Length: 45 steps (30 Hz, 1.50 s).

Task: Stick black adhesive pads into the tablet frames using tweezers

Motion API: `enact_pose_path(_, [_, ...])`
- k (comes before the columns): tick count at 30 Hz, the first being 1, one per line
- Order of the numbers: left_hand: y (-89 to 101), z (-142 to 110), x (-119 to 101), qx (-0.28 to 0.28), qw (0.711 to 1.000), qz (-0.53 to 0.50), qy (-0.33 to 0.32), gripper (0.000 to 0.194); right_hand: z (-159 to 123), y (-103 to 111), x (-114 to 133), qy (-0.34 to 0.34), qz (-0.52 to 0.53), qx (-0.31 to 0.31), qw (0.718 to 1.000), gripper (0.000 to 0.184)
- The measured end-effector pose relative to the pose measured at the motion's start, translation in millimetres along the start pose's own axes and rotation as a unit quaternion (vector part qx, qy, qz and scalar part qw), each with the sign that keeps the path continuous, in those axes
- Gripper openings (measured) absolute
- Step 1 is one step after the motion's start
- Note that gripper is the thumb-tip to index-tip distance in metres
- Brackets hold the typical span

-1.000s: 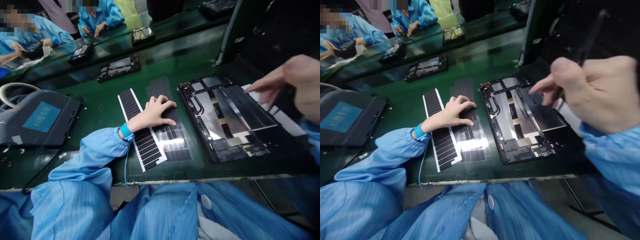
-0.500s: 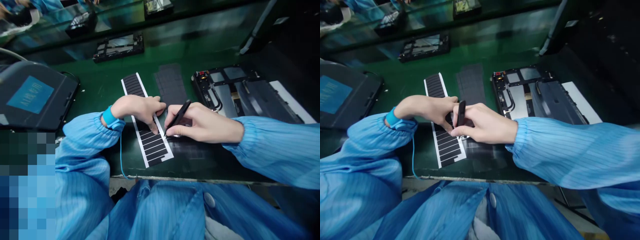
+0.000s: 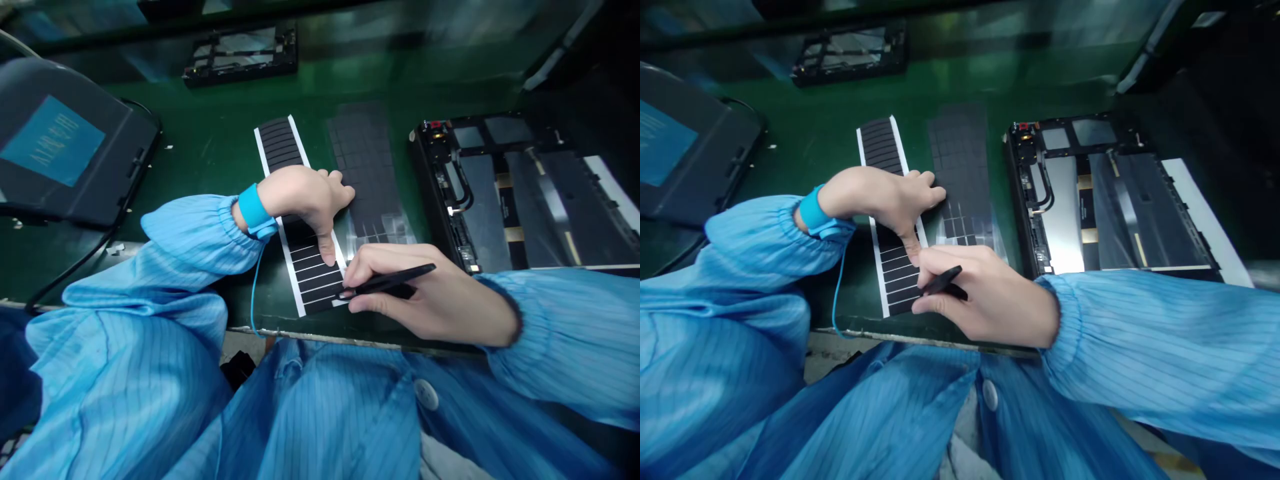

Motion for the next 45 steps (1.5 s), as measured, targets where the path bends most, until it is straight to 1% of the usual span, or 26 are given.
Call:
enact_pose_path(3, [3.2, -5.1, -5.5, 0.031, 0.998, 0.011, 0.046, 0.053, 0.3, -1.8, 5.3, 0.003, -0.021, -0.022, 1.000, 0.012])
enact_pose_path(5, [4.2, -8.1, -6.0, 0.036, 0.998, 0.009, 0.048, 0.058, -1.1, 3.2, 12.8, 0.002, -0.034, -0.034, 0.999, 0.012])
enact_pose_path(6, [4.1, -9.4, -4.8, 0.038, 0.998, 0.012, 0.043, 0.062, -2.1, 9.0, 16.7, 0.001, -0.039, -0.042, 0.998, 0.013])
enact_pose_path(7, [3.7, -10.6, -3.1, 0.040, 0.998, 0.018, 0.034, 0.066, -3.5, 17.6, 19.4, -0.006, -0.046, -0.057, 0.997, 0.014])
enact_pose_path(8, [3.2, -11.6, -1.4, 0.041, 0.999, 0.028, 0.020, 0.070, -5.2, 29.7, 20.1, -0.019, -0.052, -0.086, 0.995, 0.014])
enact_pose_path(9, [2.9, -12.4, -0.8, 0.039, 0.999, 0.037, 0.000, 0.072, -7.9, 44.7, 18.2, -0.037, -0.054, -0.130, 0.989, 0.015])
enact_pose_path(10, [3.3, -13.0, -1.9, 0.032, 0.998, 0.040, -0.027, 0.070, -11.9, 62.1, 14.0, -0.056, -0.052, -0.192, 0.978, 0.016])
enact_pose_path(11, [4.8, -13.3, -4.9, 0.015, 0.998, 0.032, -0.056, 0.065, -17.4, 79.9, 7.9, -0.068, -0.045, -0.263, 0.961, 0.018])
enact_pose_path(12, [7.5, -13.3, -9.7, -0.015, 0.996, 0.013, -0.084, 0.058, -23.9, 95.9, 0.5, -0.071, -0.035, -0.330, 0.941, 0.021])
enact_pose_path(13, [11.6, -13.0, -15.9, -0.061, 0.992, -0.014, -0.110, 0.051, -29.9, 108.0, -8.3, -0.071, -0.023, -0.378, 0.923, 0.024])
enact_pose_path(14, [16.6, -12.8, -22.9, -0.124, 0.982, -0.048, -0.134, 0.045, -34.7, 115.8, -17.9, -0.072, -0.013, -0.403, 0.912, 0.025])
enact_pose_path(15, [21.3, -12.7, -30.3, -0.193, 0.965, -0.083, -0.157, 0.038, -38.3, 119.6, -27.3, -0.075, -0.007, -0.413, 0.907, 0.026])
enact_pose_path(17, [25.1, -12.2, -44.4, -0.317, 0.913, -0.144, -0.212, 0.024, -42.6, 117.4, -43.1, -0.089, 0.000, -0.406, 0.910, 0.025])
enact_pose_path(18, [23.5, -11.0, -50.4, -0.357, 0.886, -0.168, -0.243, 0.018, -44.1, 113.5, -48.3, -0.095, 0.001, -0.401, 0.911, 0.025])
enact_pose_path(19, [20.0, -8.8, -55.4, -0.378, 0.864, -0.188, -0.275, 0.014, -45.3, 109.2, -51.1, -0.096, -0.001, -0.400, 0.911, 0.025])
enact_pose_path(20, [15.4, -5.7, -59.2, -0.382, 0.849, -0.203, -0.302, 0.014, -46.3, 105.1, -52.1, -0.095, -0.005, -0.401, 0.911, 0.027])
enact_pose_path(21, [10.7, -2.4, -61.7, -0.378, 0.841, -0.214, -0.323, 0.016, -46.7, 101.5, -52.3, -0.097, -0.008, -0.398, 0.912, 0.027])
enact_pose_path(22, [6.7, 0.4, -62.8, -0.370, 0.837, -0.223, -0.337, 0.018, -46.7, 98.6, -52.2, -0.101, -0.008, -0.391, 0.915, 0.028])
enact_pose_path(24, [2.1, 3.7, -62.3, -0.357, 0.837, -0.233, -0.344, 0.021, -46.5, 96.8, -51.5, -0.106, -0.005, -0.384, 0.917, 0.026])
enact_pose_path(27, [2.6, 2.9, -59.8, -0.357, 0.838, -0.241, -0.335, 0.020, -45.5, 99.0, -51.1, -0.106, -0.014, -0.374, 0.921, 0.025])
enact_pose_path(32, [4.6, -0.7, -61.1, -0.358, 0.833, -0.241, -0.346, 0.018, -43.8, 100.0, -51.4, -0.100, -0.052, -0.364, 0.925, 0.024])
enact_pose_path(36, [4.2, -2.1, -63.5, -0.349, 0.827, -0.245, -0.367, 0.020, -44.0, 98.8, -47.9, -0.077, -0.125, -0.355, 0.923, 0.024])
enact_pose_path(39, [4.1, -2.4, -65.4, -0.332, 0.830, -0.243, -0.377, 0.022, -42.5, 94.0, -43.6, -0.038, -0.176, -0.305, 0.935, 0.024])
enact_pose_path(42, [4.2, -2.0, -65.8, -0.323, 0.836, -0.242, -0.372, 0.022, -41.7, 88.4, -39.5, -0.003, -0.195, -0.254, 0.947, 0.022])
enact_pose_path(43, [4.2, -1.6, -65.5, -0.321, 0.838, -0.243, -0.368, 0.022, -42.2, 88.1, -38.8, -0.004, -0.198, -0.252, 0.947, 0.022])
enact_pose_path(45, [4.0, -0.4, -64.4, -0.320, 0.840, -0.251, -0.358, 0.023, -44.5, 90.8, -38.8, -0.020, -0.187, -0.280, 0.941, 0.024])
Point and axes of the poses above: each hand's wrist, its own z-axis towards the middle knuckle, its own y-axis out of the back of the hand, x = y × z, the point moved 5 cm from there along z, towards the middle knuckle
